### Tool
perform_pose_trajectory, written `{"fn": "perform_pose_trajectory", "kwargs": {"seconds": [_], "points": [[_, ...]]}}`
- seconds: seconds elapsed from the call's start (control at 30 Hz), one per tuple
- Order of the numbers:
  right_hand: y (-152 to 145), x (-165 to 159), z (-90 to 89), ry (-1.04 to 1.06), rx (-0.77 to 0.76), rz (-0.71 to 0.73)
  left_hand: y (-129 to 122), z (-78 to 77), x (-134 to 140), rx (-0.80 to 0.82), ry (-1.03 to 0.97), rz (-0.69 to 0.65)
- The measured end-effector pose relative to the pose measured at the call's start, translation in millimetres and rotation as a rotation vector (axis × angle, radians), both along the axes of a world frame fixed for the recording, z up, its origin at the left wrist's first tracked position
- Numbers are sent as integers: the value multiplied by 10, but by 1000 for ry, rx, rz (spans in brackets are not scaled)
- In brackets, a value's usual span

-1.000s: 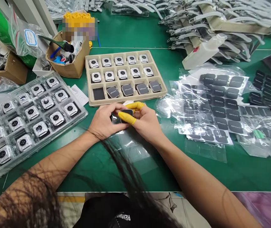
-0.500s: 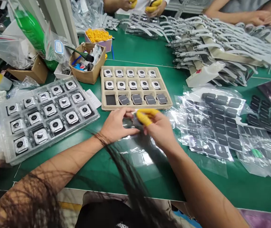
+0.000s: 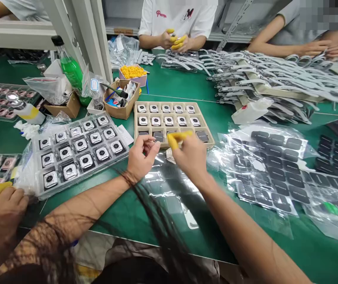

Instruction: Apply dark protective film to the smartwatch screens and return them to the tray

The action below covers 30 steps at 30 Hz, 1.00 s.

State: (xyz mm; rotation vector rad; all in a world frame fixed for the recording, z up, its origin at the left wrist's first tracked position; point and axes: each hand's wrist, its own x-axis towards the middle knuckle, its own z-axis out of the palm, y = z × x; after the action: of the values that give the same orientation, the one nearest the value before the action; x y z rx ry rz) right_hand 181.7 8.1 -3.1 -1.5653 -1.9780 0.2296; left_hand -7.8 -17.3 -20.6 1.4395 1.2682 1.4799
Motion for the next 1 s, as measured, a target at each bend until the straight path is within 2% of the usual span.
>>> {"fn": "perform_pose_trajectory", "kwargs": {"seconds": [0.07, 0.13, 0.23, 0.33, 0.47, 0.63, 0.73, 0.83, 0.87, 0.93, 1.0], "points": [[-265, 100, -154, -35, -56, 202, 157, 188, -81, -41, 197, -10], [-412, 74, -274, -65, -72, 331, 430, 403, -143, -97, 508, 0], [-423, -87, -343, -89, -33, 373, 932, 664, -167, -175, 668, 15], [-372, -174, -341, -114, -8, 377, 1271, 766, -157, -260, 767, 3], [-424, -113, -380, -144, 19, 369, 1367, 766, -194, -321, 852, -14], [-429, -22, -482, -120, 43, 323, 1320, 831, -251, -341, 844, 37], [-315, 45, -504, 95, 110, 186, 1055, 825, -221, -302, 795, 90], [-165, 145, -497, 397, 199, 12, 593, 636, -83, -230, 709, 90], [-122, 177, -493, 470, 202, -10, 441, 539, -27, -199, 585, 52], [-64, 227, -485, 573, 155, 22, 200, 343, 62, -239, 322, -81], [-46, 253, -473, 623, 79, 123, 70, 197, 97, -292, 161, -187]]}}
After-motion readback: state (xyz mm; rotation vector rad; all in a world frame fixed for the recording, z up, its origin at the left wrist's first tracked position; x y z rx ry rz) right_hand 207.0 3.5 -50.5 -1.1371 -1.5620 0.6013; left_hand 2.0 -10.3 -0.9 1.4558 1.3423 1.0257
